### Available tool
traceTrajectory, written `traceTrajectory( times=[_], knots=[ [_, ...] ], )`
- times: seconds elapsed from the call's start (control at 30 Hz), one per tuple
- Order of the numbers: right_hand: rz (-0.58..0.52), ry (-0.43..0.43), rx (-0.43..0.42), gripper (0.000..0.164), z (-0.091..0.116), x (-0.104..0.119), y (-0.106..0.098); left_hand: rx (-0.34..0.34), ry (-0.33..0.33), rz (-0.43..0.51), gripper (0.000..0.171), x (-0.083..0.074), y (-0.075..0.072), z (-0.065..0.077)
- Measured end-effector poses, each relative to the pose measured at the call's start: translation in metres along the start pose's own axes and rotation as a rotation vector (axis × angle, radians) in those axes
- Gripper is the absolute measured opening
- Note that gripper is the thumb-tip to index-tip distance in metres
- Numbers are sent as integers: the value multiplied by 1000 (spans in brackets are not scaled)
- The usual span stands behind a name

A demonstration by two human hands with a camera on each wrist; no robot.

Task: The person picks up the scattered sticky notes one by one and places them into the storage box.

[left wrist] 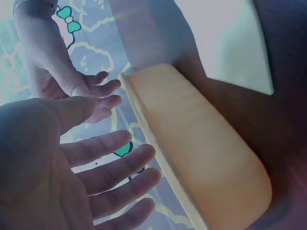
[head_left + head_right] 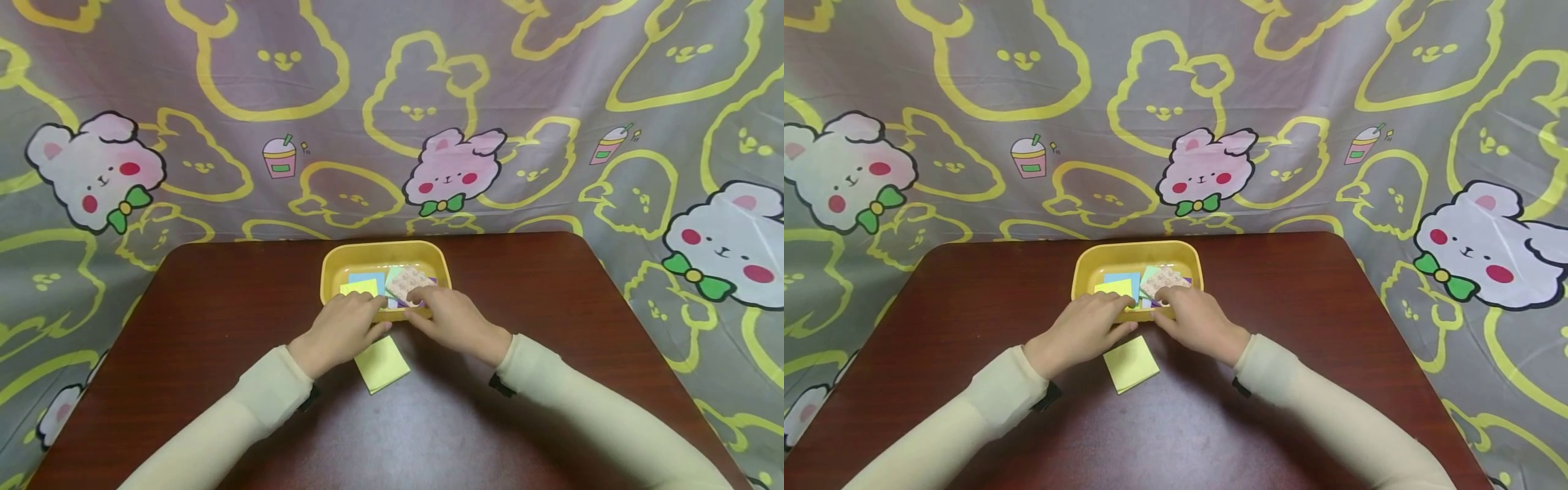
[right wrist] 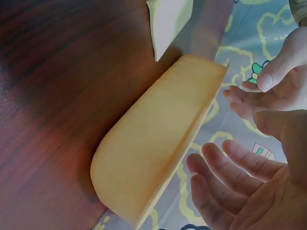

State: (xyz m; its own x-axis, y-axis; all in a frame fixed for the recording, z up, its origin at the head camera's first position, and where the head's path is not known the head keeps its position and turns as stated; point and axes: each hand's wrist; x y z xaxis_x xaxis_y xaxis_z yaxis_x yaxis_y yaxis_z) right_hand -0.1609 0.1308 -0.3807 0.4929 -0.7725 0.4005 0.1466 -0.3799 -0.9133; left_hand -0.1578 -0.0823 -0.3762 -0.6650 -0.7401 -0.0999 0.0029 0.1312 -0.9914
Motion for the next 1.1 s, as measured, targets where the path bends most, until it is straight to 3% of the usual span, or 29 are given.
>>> traceTrajectory(
  times=[0.37, 0.73, 1.1],
  knots=[
    [27, -19, 29, 21, 6, -1, 8, 24, 15, -18, 27, -7, 8, 6],
    [12, -38, 80, 25, 13, 1, 17, 48, 56, 43, 21, -10, 28, 13],
    [52, -31, 89, 22, 15, -2, 27, 62, 18, -25, 31, -11, 41, 15]
  ],
)
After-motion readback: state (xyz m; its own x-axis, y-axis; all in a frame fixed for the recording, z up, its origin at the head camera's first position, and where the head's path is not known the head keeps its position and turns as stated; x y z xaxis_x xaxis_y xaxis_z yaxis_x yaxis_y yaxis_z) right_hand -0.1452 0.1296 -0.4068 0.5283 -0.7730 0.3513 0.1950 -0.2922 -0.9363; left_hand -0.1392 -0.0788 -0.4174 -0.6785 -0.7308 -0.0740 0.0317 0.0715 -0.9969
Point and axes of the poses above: each hand's wrist, its own z-axis away from the middle knuckle, its own y-axis out of the palm, x = y × z, and after that the axes turned 7 degrees about x, right-handed
